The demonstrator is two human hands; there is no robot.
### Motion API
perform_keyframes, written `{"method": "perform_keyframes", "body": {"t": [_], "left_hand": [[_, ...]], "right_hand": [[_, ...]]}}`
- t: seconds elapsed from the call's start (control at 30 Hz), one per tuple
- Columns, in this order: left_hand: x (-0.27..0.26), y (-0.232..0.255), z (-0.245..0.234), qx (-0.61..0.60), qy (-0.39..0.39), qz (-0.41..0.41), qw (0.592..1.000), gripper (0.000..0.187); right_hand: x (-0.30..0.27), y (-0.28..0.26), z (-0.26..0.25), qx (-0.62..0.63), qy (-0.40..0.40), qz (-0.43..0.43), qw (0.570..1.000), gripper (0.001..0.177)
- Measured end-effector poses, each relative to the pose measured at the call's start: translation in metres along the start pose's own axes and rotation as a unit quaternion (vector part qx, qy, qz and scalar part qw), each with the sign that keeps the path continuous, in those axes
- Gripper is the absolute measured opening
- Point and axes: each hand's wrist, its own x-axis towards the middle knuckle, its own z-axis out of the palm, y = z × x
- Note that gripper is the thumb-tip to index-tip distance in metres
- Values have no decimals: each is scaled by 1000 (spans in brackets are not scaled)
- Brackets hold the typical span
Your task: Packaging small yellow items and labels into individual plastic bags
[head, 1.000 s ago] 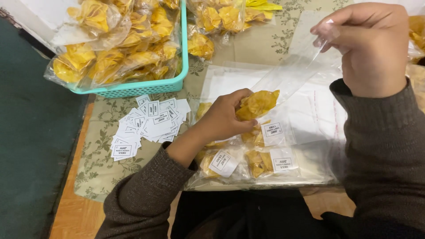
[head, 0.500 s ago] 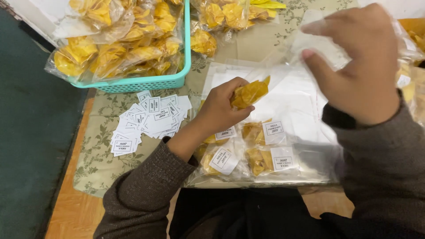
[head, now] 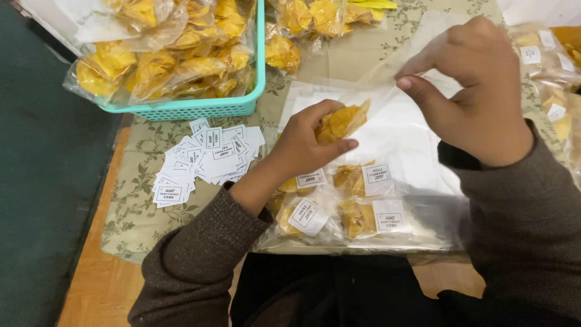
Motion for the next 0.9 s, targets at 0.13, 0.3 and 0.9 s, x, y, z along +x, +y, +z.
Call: {"method": "perform_keyframes", "body": {"t": [0.13,0.3,0.9], "left_hand": [[7,-13,1,-71,59,-65,994,40],[8,-21,-4,-79,76,-47,993,37],[4,-10,-3,-57,44,-73,995,47]], "right_hand": [[-17,3,-12,194,74,85,974,17],[-16,-9,-40,134,21,169,976,30],[1,-11,12,-99,5,-53,994,15]]}}
